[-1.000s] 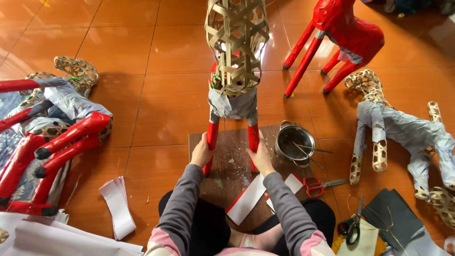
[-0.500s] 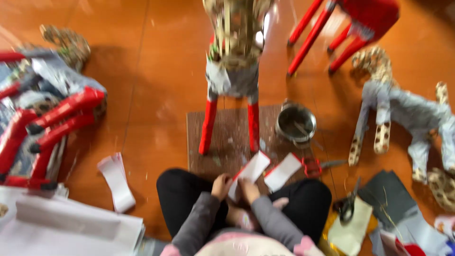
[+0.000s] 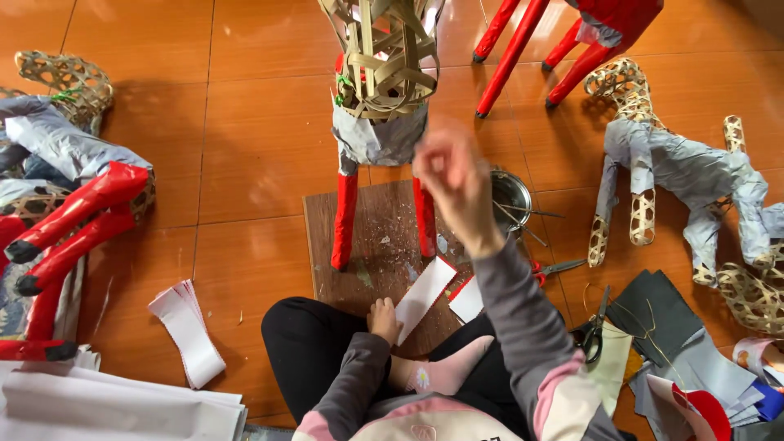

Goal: Decorating a wicker animal structure by applying red paper strips to its legs using glue and scissors

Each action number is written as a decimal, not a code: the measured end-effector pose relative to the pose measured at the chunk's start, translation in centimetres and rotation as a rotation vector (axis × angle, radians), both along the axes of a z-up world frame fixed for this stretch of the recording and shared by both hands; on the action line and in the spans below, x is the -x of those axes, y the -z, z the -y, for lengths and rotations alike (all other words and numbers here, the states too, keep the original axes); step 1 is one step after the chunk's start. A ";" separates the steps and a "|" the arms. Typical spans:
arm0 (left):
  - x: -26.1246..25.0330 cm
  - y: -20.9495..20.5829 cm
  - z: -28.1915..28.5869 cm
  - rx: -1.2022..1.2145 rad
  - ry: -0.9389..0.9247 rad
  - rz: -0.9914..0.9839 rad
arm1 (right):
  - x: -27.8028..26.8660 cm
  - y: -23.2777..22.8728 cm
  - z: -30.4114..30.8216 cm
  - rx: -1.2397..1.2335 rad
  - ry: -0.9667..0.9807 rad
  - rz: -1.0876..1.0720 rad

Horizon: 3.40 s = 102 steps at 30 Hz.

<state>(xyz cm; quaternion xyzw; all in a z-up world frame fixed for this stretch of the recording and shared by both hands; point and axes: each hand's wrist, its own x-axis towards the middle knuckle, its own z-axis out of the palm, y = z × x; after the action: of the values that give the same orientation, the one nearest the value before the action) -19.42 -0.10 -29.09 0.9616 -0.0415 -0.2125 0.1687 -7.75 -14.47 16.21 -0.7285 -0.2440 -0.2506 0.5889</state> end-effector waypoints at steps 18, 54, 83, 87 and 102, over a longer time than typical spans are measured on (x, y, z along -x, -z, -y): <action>-1.1 2.0 -1.6 0.352 -0.066 -0.083 | -6.2 -2.2 0.1 -0.266 -0.184 -0.026; -1.4 0.5 -3.9 1.090 -0.942 -0.327 | 3.3 32.1 20.1 1.078 0.663 -0.833; 0.1 9.8 -2.3 1.224 -0.869 -0.589 | 8.8 36.4 0.3 0.926 0.242 -0.804; 0.2 10.6 -0.9 1.411 -1.135 -0.675 | 15.5 35.2 0.4 1.030 0.282 -0.710; -2.9 0.8 -1.7 1.296 -1.321 -0.851 | 25.6 31.9 1.3 0.976 0.152 -1.298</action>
<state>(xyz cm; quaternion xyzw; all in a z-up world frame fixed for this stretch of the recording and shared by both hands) -16.54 1.58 -29.91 0.3604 0.4541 -0.3380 0.7414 -33.39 -15.75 -15.66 -0.9177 0.1143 0.3168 0.2108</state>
